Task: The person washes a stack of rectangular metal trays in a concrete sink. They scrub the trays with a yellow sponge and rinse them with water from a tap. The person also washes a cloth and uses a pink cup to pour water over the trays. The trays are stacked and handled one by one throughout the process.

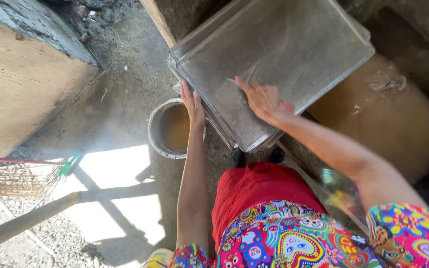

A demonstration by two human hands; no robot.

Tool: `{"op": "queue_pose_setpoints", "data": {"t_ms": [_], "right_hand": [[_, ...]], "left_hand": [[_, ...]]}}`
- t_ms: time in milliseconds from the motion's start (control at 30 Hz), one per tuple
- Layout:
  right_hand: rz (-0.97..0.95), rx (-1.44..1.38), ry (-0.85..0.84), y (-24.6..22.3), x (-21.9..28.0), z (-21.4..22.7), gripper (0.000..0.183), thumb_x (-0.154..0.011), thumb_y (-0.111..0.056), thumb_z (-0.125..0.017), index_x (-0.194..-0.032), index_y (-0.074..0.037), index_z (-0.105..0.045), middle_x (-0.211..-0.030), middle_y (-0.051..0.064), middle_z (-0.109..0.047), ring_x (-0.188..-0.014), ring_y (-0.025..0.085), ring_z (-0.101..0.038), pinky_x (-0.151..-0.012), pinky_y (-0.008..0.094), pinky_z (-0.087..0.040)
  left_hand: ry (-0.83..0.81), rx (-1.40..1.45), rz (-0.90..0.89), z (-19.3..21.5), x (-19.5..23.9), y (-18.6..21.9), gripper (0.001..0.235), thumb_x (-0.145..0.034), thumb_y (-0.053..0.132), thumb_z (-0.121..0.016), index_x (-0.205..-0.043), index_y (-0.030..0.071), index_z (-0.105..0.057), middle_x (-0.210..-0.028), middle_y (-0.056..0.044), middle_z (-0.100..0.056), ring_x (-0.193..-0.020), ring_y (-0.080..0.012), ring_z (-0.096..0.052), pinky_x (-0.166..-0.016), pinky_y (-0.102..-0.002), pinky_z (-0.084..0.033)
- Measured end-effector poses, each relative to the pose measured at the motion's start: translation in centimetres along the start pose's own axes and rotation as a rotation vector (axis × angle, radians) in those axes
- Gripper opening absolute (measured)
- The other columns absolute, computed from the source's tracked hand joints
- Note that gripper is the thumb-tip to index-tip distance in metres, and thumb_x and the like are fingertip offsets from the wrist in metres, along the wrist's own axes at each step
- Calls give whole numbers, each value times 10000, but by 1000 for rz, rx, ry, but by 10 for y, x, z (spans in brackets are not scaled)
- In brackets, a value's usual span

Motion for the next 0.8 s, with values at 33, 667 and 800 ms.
{"op": "queue_pose_setpoints", "data": {"t_ms": [33,667,800], "right_hand": [[14,0,134,2,-4,12,699,-955,-81,-461,-1623,-234,-322,-1419,217,-555,-917,375,-701,-712,493,-612],[-127,-471,244,-67,-15,-20,558,-1019,-94,-507,-1567,-153,-417,-1155,197,-726,-880,310,-764,-726,432,-621],[30,-646,242,-97,-15,-34,554,-963,-50,-576,-1501,-181,-536,-1149,150,-737,-940,329,-745,-790,433,-606]], "left_hand": [[-31,63,-33,2,8,2,635,-1140,336,-399,-1669,83,-155,-1735,-211,-169,-1607,-402,-137,-1301,-505,-113],[-202,603,351,-23,59,42,821,-1071,625,-183,-1641,123,126,-1730,-77,220,-1590,-235,177,-1286,-400,37],[-243,843,375,-25,65,40,844,-1036,623,-205,-1637,141,140,-1728,-80,171,-1593,-270,103,-1279,-424,-9]]}}
Point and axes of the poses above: each hand's wrist, its own x-axis away from the middle knuckle, its own z-axis out of the back of the hand, y = z × x, the point moved 7 cm from there along -x, towards the middle knuckle
